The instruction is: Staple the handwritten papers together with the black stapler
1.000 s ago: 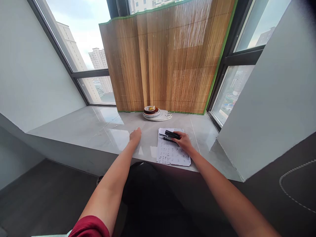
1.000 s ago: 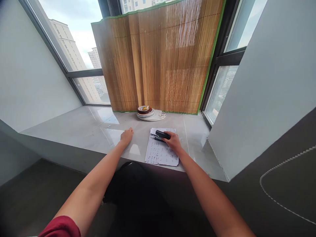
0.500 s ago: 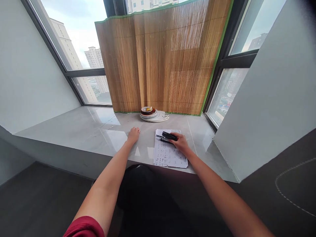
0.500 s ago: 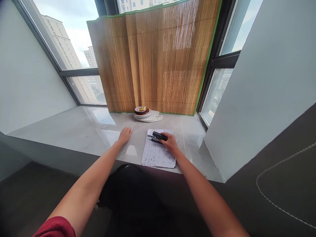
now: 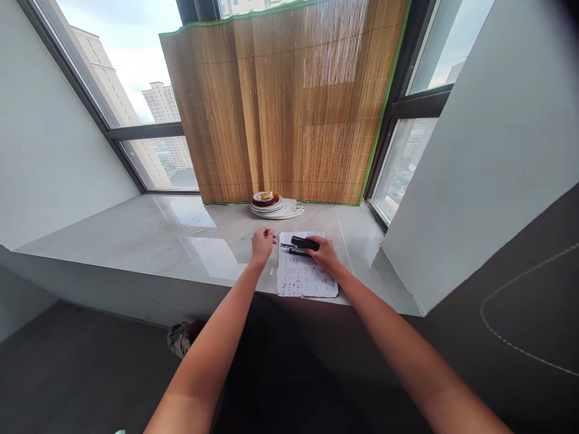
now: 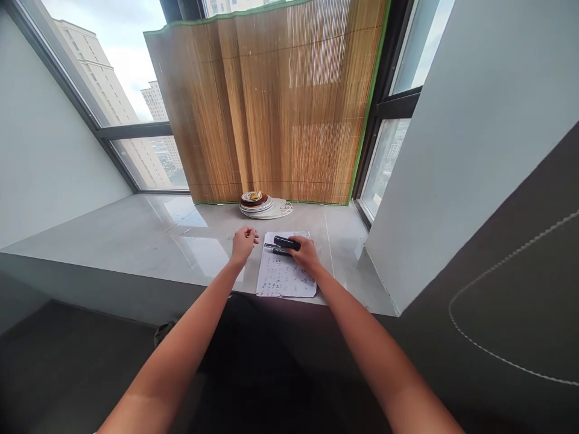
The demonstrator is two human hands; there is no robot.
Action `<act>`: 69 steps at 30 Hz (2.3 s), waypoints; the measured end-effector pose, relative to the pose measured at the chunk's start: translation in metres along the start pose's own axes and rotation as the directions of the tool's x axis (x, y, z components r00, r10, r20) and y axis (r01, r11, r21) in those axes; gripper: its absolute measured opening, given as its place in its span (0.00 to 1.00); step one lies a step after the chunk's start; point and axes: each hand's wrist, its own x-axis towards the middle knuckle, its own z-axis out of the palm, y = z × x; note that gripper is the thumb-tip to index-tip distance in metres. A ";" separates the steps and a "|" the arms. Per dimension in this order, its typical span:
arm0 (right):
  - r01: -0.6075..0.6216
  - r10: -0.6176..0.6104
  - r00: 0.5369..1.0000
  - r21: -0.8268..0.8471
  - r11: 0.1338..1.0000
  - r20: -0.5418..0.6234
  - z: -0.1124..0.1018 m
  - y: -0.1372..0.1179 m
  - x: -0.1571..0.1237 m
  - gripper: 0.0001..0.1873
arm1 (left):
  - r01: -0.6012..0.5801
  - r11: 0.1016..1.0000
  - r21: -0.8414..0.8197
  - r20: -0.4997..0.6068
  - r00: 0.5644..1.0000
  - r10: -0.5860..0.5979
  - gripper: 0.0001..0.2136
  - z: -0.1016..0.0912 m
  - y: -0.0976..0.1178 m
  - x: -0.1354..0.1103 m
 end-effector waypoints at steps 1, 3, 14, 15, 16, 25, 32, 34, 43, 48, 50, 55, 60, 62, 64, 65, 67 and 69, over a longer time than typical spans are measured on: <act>0.017 -0.016 1.000 -0.023 1.000 0.004 0.000 0.000 0.000 0.17 | 0.015 1.000 -0.020 0.009 1.000 -0.015 0.08 0.010 0.002 -0.011; 0.051 -0.050 0.999 -0.069 0.996 0.017 0.000 0.000 -0.001 0.17 | 0.080 0.996 -0.036 0.028 0.997 -0.079 0.08 0.024 0.000 -0.030; 0.132 -0.118 0.984 -0.098 0.986 0.135 0.002 -0.002 -0.004 0.17 | -0.069 0.998 0.010 -0.078 0.995 0.069 0.08 0.009 -0.006 -0.054; 0.138 -0.125 0.983 -0.089 0.986 0.137 0.003 -0.002 -0.004 0.17 | -0.068 0.998 -0.014 -0.076 0.995 0.066 0.08 0.008 -0.006 -0.056; 0.142 -0.130 0.982 -0.080 0.987 0.136 0.003 -0.002 -0.005 0.17 | -0.063 0.997 -0.037 -0.068 0.996 0.060 0.08 0.008 -0.005 -0.057; 0.137 -0.137 0.984 0.003 0.991 0.116 0.001 -0.001 -0.003 0.17 | -0.040 0.996 -0.080 0.002 0.999 0.041 0.06 0.007 -0.009 -0.055; 0.130 -0.141 0.981 0.083 0.988 0.134 0.002 0.002 -0.003 0.17 | -0.078 0.980 0.184 -0.049 0.995 0.088 0.09 0.011 -0.007 -0.052; 0.146 -0.166 0.973 0.128 0.981 0.162 0.002 0.002 -0.003 0.19 | -0.073 0.975 0.208 -0.058 0.995 0.087 0.09 0.012 -0.006 -0.052; 0.149 -0.170 0.968 0.121 0.981 0.184 0.000 0.002 -0.002 0.20 | -0.076 0.973 0.220 -0.048 0.995 0.089 0.08 0.011 -0.005 -0.052; 0.114 -0.132 0.971 0.099 0.989 0.197 0.000 0.003 -0.002 0.22 | -0.166 0.954 0.250 0.014 0.986 0.168 0.08 0.013 -0.007 -0.051; 0.114 -0.130 0.968 0.084 0.990 0.213 0.000 0.003 -0.001 0.22 | -0.199 0.951 0.237 0.026 0.980 0.198 0.08 0.013 -0.007 -0.051; 0.159 -0.173 0.962 0.080 0.984 0.213 0.000 0.005 -0.002 0.19 | -0.207 0.962 0.177 0.053 0.978 0.201 0.08 0.009 -0.009 -0.051; 0.163 -0.177 0.962 0.082 0.983 0.207 0.000 0.005 -0.003 0.20 | -0.224 0.965 0.140 0.051 0.974 0.219 0.12 0.001 -0.016 -0.047; 0.162 -0.178 0.964 0.095 0.982 0.199 0.000 0.005 -0.003 0.20 | -0.240 0.958 0.158 0.092 0.969 0.228 0.07 -0.001 -0.021 -0.044; 0.167 -0.185 0.965 0.106 0.980 0.185 0.001 0.004 -0.003 0.20 | -0.264 0.946 0.188 0.130 0.961 0.243 0.06 -0.002 -0.025 -0.042; 0.169 -0.187 0.966 0.109 0.980 0.180 0.001 0.004 -0.003 0.20 | -0.274 0.941 0.200 0.143 0.958 0.248 0.06 -0.002 -0.026 -0.041; 0.166 -0.184 0.967 0.111 0.980 0.177 0.001 0.004 -0.004 0.20 | -0.279 0.936 0.216 0.164 0.955 0.247 0.07 -0.001 -0.029 -0.040; 0.157 -0.175 0.969 0.112 0.981 0.176 0.001 0.003 -0.004 0.21 | -0.273 0.938 0.215 0.187 0.954 0.235 0.08 0.000 -0.031 -0.039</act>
